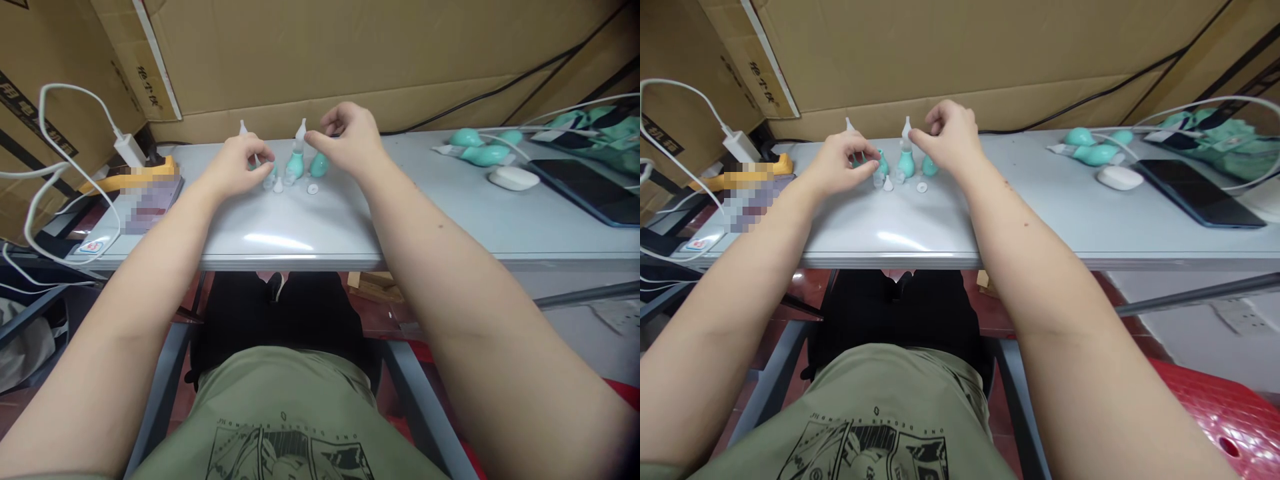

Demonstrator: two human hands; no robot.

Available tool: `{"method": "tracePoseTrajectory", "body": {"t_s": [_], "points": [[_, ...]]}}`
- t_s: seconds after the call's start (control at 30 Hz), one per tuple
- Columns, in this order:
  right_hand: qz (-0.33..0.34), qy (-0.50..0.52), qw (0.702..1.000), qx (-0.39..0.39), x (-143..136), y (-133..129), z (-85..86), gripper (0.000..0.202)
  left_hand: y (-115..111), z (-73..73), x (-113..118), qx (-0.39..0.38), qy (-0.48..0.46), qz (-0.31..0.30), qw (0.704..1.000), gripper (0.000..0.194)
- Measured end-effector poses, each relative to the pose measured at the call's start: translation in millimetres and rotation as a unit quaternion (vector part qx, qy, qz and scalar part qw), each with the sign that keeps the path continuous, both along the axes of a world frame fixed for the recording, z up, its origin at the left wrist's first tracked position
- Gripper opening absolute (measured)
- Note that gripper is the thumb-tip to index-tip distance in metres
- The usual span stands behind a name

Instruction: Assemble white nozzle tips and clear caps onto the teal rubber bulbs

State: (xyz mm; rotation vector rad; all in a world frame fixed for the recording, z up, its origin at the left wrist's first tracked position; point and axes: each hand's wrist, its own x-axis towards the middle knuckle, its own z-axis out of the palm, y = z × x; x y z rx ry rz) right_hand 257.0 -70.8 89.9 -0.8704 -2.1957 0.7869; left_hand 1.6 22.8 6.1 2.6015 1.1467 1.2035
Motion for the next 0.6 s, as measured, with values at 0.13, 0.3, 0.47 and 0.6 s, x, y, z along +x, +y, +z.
{"method": "tracePoseTrajectory", "body": {"t_s": [0.13, 0.3, 0.47, 0.6], "points": [[-0.05, -0.043, 0.998, -0.017, 7, 2, 0.7, 0.061, -2, 2.5, -1, -0.025, 0.027, 0.009, 0.999, 0.015], [-0.192, -0.001, 0.979, 0.07, 41, 43, -22.8, 0.054, -26, 17.3, 4, -0.07, 0.064, 0.031, 0.995, 0.023], [-0.085, -0.038, 0.995, 0.047, 50, 51, -34.6, 0.044, -41, 27.0, 8, -0.089, 0.077, 0.037, 0.992, 0.022], [-0.055, -0.049, 0.997, 0.02, 46, 46, -34.3, 0.028, -39, 26.5, 8, -0.095, 0.072, 0.036, 0.992, 0.02]]}}
